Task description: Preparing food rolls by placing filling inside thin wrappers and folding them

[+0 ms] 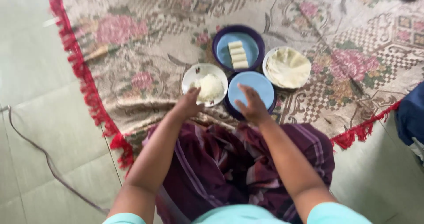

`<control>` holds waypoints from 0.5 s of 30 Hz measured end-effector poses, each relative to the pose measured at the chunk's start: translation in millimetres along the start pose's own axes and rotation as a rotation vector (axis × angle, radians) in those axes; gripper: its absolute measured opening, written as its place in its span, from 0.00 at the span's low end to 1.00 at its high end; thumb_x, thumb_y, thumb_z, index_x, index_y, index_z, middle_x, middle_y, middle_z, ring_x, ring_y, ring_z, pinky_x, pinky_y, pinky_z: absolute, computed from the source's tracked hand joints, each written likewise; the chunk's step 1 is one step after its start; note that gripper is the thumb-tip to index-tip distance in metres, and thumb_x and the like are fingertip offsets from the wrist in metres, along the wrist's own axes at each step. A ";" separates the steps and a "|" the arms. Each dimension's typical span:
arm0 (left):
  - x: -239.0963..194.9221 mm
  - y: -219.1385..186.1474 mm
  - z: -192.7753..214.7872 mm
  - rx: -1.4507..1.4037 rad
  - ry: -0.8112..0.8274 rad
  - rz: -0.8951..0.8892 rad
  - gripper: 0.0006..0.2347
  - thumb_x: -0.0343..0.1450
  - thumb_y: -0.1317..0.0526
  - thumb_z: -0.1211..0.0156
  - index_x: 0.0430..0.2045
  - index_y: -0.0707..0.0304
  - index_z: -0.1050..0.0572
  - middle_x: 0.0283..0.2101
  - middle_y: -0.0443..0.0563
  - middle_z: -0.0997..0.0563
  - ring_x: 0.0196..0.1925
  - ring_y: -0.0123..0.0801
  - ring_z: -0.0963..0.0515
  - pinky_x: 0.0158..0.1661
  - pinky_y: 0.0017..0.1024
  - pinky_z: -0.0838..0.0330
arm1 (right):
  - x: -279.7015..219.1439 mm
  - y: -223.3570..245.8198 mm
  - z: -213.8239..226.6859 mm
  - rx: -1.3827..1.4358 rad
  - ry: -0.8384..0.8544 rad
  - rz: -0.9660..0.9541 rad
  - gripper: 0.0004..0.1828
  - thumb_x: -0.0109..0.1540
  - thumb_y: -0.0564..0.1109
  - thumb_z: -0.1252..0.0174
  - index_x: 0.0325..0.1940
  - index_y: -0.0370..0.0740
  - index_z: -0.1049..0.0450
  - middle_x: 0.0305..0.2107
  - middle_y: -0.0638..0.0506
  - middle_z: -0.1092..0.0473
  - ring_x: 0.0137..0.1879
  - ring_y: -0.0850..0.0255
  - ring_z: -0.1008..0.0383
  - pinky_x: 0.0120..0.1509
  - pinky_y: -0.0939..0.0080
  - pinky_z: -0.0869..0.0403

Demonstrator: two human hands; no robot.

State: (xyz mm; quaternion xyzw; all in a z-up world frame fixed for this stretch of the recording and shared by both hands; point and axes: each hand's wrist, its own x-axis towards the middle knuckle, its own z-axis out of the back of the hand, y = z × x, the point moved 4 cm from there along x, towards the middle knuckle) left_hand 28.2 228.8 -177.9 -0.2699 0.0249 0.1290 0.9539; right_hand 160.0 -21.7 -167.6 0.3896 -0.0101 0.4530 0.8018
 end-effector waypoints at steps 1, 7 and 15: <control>-2.8 1.0 0.4 -0.009 0.010 0.017 0.34 0.66 0.56 0.34 0.68 0.68 0.37 0.64 0.76 0.32 0.57 0.75 0.24 0.52 0.64 0.27 | 0.6 -11.0 -1.9 0.008 0.019 -0.006 0.33 0.65 0.53 0.40 0.73 0.43 0.36 0.60 0.39 0.32 0.65 0.41 0.32 0.72 0.41 0.35; -13.7 29.6 8.6 -0.121 -0.133 0.028 0.32 0.66 0.55 0.33 0.63 0.76 0.32 0.57 0.78 0.26 0.59 0.73 0.26 0.57 0.57 0.29 | 15.7 -35.8 -18.6 0.151 0.105 -0.274 0.30 0.69 0.58 0.46 0.75 0.52 0.40 0.60 0.47 0.34 0.63 0.52 0.30 0.67 0.48 0.29; 6.7 45.9 -9.8 -0.062 0.036 0.159 0.35 0.65 0.46 0.37 0.68 0.61 0.36 0.64 0.67 0.29 0.63 0.63 0.26 0.59 0.52 0.30 | 18.1 -23.9 -18.6 0.217 0.132 -0.334 0.31 0.66 0.56 0.39 0.72 0.50 0.35 0.55 0.45 0.29 0.60 0.50 0.25 0.61 0.54 0.23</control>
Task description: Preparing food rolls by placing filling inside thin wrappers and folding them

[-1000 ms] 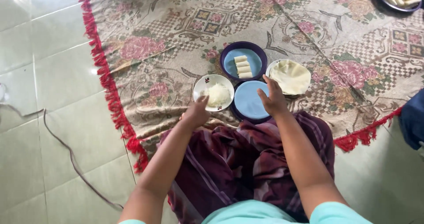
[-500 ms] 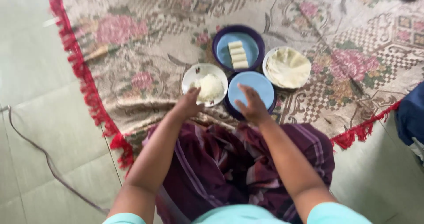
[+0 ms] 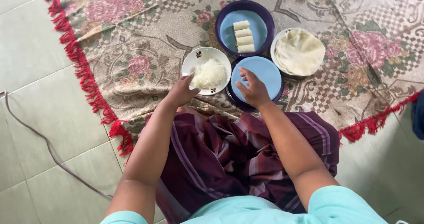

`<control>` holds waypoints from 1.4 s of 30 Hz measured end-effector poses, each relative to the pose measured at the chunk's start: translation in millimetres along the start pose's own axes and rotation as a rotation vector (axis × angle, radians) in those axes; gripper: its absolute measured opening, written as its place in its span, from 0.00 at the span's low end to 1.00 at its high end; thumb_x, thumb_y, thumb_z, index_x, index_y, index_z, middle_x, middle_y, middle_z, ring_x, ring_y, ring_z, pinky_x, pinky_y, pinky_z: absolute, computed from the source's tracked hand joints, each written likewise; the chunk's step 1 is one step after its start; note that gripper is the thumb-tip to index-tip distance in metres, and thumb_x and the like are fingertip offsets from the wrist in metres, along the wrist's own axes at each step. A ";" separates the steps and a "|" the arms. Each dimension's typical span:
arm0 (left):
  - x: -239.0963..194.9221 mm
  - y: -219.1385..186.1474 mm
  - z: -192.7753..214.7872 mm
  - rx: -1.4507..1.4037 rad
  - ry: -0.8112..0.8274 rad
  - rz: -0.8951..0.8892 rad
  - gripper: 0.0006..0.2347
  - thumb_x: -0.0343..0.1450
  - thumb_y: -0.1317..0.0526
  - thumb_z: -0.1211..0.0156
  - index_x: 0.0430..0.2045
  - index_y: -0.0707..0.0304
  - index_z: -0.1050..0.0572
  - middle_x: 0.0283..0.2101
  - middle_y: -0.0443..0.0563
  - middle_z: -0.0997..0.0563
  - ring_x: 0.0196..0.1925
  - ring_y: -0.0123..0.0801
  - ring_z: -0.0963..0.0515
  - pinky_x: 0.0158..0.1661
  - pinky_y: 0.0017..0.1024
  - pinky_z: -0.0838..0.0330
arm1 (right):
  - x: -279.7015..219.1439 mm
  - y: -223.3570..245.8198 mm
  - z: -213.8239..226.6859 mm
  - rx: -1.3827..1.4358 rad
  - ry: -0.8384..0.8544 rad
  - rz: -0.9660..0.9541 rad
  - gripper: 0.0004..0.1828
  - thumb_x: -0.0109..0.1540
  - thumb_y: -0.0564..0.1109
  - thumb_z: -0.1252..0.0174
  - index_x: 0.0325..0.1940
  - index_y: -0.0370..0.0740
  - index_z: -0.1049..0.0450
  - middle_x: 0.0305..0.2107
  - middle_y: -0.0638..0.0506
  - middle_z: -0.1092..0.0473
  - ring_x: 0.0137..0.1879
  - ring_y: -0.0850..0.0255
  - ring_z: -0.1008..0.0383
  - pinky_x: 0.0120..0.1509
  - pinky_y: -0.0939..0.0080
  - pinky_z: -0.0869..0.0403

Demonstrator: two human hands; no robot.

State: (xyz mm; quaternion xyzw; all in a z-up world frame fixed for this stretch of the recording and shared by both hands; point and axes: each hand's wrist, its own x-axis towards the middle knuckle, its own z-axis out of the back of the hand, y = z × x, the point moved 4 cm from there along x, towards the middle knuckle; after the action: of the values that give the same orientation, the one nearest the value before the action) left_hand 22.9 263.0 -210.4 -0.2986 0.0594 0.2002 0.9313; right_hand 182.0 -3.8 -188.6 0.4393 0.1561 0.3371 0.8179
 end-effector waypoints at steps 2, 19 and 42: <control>3.5 0.2 -1.4 -0.006 0.011 -0.005 0.35 0.65 0.46 0.36 0.68 0.61 0.36 0.63 0.67 0.29 0.64 0.61 0.26 0.60 0.51 0.30 | 0.6 -7.8 -8.3 0.030 0.008 -0.038 0.30 0.65 0.55 0.38 0.71 0.50 0.34 0.54 0.45 0.28 0.59 0.51 0.24 0.61 0.55 0.22; 23.4 29.0 -23.6 -0.044 0.101 0.057 0.33 0.65 0.45 0.38 0.66 0.58 0.33 0.57 0.68 0.22 0.63 0.59 0.25 0.61 0.52 0.32 | 42.9 -3.3 -75.7 0.317 0.093 -0.191 0.37 0.66 0.48 0.38 0.77 0.42 0.42 0.67 0.34 0.39 0.72 0.37 0.39 0.75 0.36 0.34; 76.9 19.5 -29.0 -0.034 0.274 0.127 0.36 0.66 0.45 0.42 0.71 0.55 0.41 0.65 0.61 0.27 0.68 0.52 0.29 0.64 0.49 0.33 | 74.4 19.5 -104.0 0.166 0.335 -0.202 0.24 0.64 0.50 0.39 0.65 0.47 0.25 0.52 0.42 0.23 0.60 0.46 0.25 0.65 0.45 0.29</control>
State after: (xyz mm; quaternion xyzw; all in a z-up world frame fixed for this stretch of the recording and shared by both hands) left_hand 85.4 286.6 -262.2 -0.3344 0.2012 0.2172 0.8947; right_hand 170.4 118.8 -228.2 0.4253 0.3605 0.3076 0.7711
